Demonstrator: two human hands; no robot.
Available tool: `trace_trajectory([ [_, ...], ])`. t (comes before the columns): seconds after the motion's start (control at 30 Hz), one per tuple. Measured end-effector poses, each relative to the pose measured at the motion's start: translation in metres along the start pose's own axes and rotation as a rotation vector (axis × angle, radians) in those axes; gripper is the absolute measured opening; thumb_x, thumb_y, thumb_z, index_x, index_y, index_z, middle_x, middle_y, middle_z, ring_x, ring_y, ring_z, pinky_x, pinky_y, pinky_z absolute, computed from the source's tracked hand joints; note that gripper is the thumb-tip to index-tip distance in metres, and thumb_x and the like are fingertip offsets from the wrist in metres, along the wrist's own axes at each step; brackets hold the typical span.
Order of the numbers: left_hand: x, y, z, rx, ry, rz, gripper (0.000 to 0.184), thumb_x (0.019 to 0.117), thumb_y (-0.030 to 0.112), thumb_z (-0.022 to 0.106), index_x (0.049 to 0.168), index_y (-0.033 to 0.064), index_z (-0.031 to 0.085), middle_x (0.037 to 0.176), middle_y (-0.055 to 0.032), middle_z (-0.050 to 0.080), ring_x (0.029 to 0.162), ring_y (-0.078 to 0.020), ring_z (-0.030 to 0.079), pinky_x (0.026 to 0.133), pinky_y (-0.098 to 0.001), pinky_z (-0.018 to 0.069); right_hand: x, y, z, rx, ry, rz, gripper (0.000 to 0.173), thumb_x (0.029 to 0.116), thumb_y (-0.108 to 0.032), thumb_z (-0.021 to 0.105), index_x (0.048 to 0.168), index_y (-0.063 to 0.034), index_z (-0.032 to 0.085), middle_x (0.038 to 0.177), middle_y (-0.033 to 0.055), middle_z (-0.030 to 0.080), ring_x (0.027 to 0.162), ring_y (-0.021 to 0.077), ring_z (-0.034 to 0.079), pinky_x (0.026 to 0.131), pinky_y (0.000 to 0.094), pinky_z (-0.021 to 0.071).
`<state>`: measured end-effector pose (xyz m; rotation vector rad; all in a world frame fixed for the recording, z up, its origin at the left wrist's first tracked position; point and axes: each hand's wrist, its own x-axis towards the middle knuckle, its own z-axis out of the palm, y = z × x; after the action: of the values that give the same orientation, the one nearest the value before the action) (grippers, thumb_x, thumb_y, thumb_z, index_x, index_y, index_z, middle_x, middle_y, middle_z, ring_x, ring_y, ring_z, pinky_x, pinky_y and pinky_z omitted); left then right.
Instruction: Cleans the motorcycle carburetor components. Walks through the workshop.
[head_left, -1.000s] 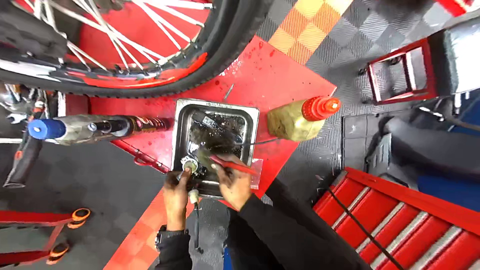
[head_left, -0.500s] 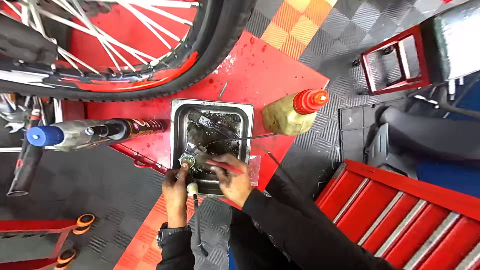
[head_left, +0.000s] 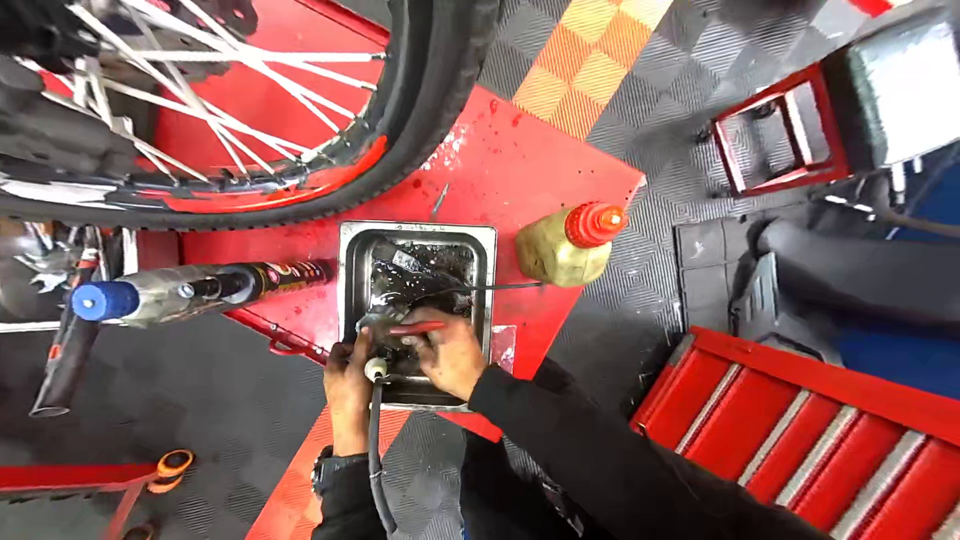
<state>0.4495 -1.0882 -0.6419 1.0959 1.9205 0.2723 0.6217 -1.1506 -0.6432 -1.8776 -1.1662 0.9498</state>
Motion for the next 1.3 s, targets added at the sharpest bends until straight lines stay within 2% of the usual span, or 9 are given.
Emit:
trace_trajectory([
  [0.1,0.001,0.002,-0.001,-0.037,0.002,-0.011,0.045,0.0966,0.05,0.066,0.102,0.0051,0.065,0.088,-0.0116,0.065,0.08,-0.0233,0.063,0.073,-0.0487,0.0528,0.014,0.012,-0.005,-0.125,-0.073,0.136,0.024,0.0969,-0.022,0.067,0.118,-0.0134,0.074,0.115,0.0068,0.074,0.105,0.0242,0.071,0.092,0.0512,0.0579],
  [0.23,0.01,-0.01,-0.003,-0.072,-0.014,0.017,0.045,0.0962,0.052,0.066,0.102,0.0069,0.067,0.087,-0.0082,0.065,0.079,-0.0191,0.063,0.071,-0.0439,0.0533,0.005,0.01,0.005,0.001,-0.04,0.067,0.021,0.0952,-0.025,0.072,0.113,-0.0141,0.075,0.108,0.0051,0.075,0.097,0.0207,0.073,0.088,0.0474,0.061],
  [0.37,0.011,-0.012,-0.009,-0.023,-0.027,-0.003,0.048,0.0977,0.055,0.062,0.104,0.007,0.065,0.079,-0.0083,0.062,0.065,-0.0182,0.058,0.058,-0.039,0.0508,0.009,0.001,-0.016,-0.143,-0.02,0.129,0.026,0.0983,-0.024,0.067,0.12,-0.0094,0.072,0.112,0.0112,0.073,0.099,0.0292,0.072,0.085,0.0541,0.0592],
  [0.47,0.008,-0.03,-0.013,-0.006,-0.086,0.057,0.044,0.1054,0.046,0.052,0.12,0.0057,0.062,0.087,-0.0112,0.066,0.072,-0.0214,0.064,0.067,-0.0445,0.0567,-0.012,0.001,-0.013,-0.104,0.028,0.053,0.016,0.0973,-0.027,0.069,0.105,-0.0146,0.075,0.109,0.0014,0.074,0.092,0.0165,0.072,0.08,0.0446,0.062],
  [0.6,-0.004,-0.054,-0.011,-0.002,-0.105,0.264,0.038,0.1043,0.02,0.055,0.14,0.0084,0.053,0.104,-0.0107,0.071,0.085,-0.0195,0.07,0.078,-0.0447,0.061,-0.041,0.017,-0.003,-0.147,0.0,0.078,0.017,0.0954,-0.025,0.069,0.111,-0.0184,0.074,0.105,-0.0006,0.073,0.088,0.0153,0.072,0.076,0.0442,0.0625],
  [0.7,-0.012,-0.058,-0.009,0.085,-0.067,0.389,0.039,0.106,0.027,0.054,0.14,0.0071,0.053,0.105,-0.0131,0.071,0.089,-0.0234,0.072,0.082,-0.05,0.0605,-0.048,-0.01,0.003,-0.086,0.057,-0.099,0.019,0.094,-0.023,0.069,0.111,-0.0167,0.076,0.104,0.0001,0.072,0.091,0.0128,0.07,0.078,0.0371,0.0617],
  [0.8,-0.01,-0.067,0.0,0.13,-0.011,0.414,0.037,0.1041,0.027,0.057,0.136,0.0087,0.055,0.09,-0.0115,0.071,0.075,-0.0247,0.07,0.07,-0.0518,0.0597,-0.03,-0.019,0.015,-0.093,-0.032,-0.357,0.025,0.0932,-0.018,0.069,0.116,-0.013,0.075,0.112,0.0071,0.072,0.103,0.0209,0.069,0.087,0.0405,0.0605],
  [1.0,-0.02,-0.063,0.006,0.122,-0.009,0.445,0.039,0.1044,0.03,0.057,0.135,0.007,0.058,0.1,-0.0175,0.071,0.09,-0.0333,0.071,0.082,-0.0586,0.0576,-0.011,-0.045,-0.007,-0.309,-0.201,-0.443,0.021,0.0934,-0.018,0.068,0.112,-0.0138,0.076,0.109,0.0054,0.073,0.099,0.0207,0.071,0.083,0.0438,0.0605],
  [1.3,-0.003,-0.062,0.012,0.088,0.005,0.485,0.042,0.1043,0.038,0.054,0.131,0.0069,0.061,0.094,-0.0161,0.072,0.088,-0.0339,0.072,0.081,-0.0575,0.0587,0.015,-0.066,-0.011,-0.508,-0.293,-0.638,0.02,0.0917,-0.017,0.07,0.11,-0.0137,0.077,0.105,0.0056,0.074,0.096,0.0204,0.072,0.082,0.0447,0.0616],
])
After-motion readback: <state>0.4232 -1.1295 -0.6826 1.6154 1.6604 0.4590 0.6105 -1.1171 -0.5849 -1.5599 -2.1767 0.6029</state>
